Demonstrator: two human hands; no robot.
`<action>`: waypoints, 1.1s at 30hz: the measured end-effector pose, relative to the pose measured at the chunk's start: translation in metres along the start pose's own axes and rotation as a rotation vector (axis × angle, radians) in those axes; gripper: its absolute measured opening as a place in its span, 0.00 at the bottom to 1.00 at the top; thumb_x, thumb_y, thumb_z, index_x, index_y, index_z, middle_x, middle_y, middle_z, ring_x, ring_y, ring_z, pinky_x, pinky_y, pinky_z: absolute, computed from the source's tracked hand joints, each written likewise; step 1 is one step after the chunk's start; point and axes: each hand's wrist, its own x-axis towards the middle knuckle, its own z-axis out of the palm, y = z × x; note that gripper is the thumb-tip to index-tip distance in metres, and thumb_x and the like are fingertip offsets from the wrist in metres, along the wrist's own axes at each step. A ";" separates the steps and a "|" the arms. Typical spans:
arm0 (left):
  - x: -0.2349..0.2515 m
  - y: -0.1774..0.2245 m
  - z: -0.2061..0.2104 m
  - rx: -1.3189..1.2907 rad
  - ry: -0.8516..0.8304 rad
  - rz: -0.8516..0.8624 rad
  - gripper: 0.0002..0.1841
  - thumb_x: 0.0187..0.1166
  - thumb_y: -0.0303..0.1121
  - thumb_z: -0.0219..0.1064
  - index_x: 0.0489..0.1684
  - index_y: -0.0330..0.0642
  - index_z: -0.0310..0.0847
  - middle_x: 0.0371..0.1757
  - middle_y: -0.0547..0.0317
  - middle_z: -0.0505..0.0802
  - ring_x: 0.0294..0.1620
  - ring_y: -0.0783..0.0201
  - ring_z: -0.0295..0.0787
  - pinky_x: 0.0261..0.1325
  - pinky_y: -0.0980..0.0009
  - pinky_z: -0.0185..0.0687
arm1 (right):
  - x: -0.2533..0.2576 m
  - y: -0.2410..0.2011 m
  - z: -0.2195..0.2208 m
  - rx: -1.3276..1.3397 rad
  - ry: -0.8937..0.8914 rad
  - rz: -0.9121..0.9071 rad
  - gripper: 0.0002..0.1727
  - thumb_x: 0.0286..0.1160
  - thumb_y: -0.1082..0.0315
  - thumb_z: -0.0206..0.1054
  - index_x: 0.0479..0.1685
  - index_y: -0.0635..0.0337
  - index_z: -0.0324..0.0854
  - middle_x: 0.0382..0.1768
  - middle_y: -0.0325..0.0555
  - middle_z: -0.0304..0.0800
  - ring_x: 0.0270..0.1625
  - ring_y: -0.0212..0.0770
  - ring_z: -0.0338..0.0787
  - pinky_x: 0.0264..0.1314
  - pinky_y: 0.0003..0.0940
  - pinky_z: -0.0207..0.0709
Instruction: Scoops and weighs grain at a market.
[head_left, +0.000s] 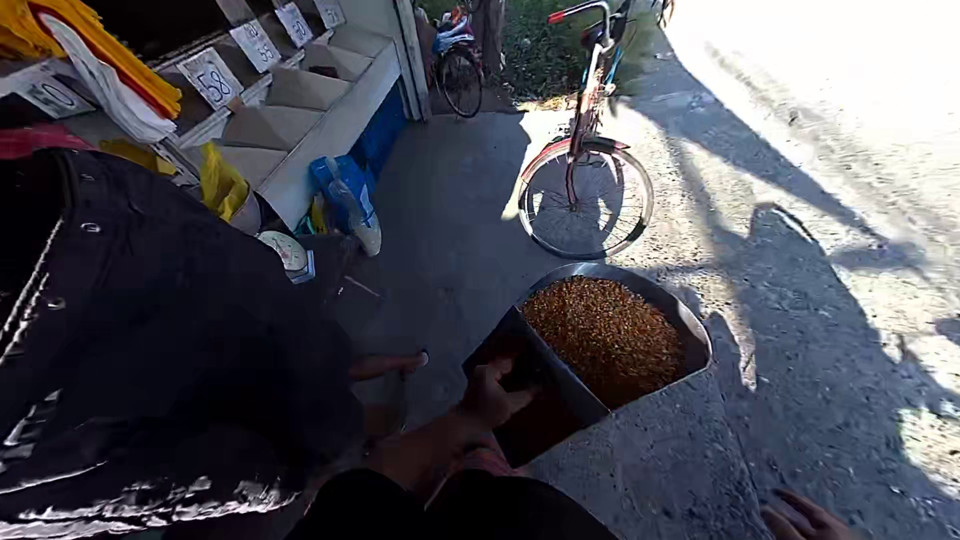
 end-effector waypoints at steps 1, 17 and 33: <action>0.012 -0.001 -0.004 -0.001 0.073 -0.022 0.13 0.69 0.28 0.76 0.44 0.27 0.87 0.38 0.50 0.94 0.39 0.69 0.91 0.49 0.68 0.89 | 0.039 -0.032 0.008 -0.013 -0.084 -0.075 0.29 0.77 0.70 0.63 0.77 0.75 0.71 0.84 0.79 0.60 0.78 0.67 0.77 0.77 0.55 0.75; 0.173 -0.070 -0.199 -0.106 0.867 -0.243 0.13 0.70 0.26 0.73 0.50 0.31 0.85 0.37 0.60 0.93 0.32 0.75 0.88 0.40 0.74 0.87 | 0.371 -0.335 0.292 -0.080 -0.683 -0.515 0.26 0.74 0.71 0.66 0.73 0.74 0.77 0.83 0.81 0.59 0.82 0.73 0.67 0.77 0.65 0.69; 0.227 -0.027 -0.397 0.157 1.638 -0.370 0.15 0.68 0.24 0.68 0.54 0.35 0.83 0.28 0.71 0.91 0.18 0.78 0.82 0.19 0.81 0.79 | 0.367 -0.856 0.677 -0.232 -1.127 -1.444 0.21 0.77 0.64 0.72 0.66 0.65 0.85 0.80 0.68 0.71 0.81 0.70 0.73 0.76 0.73 0.69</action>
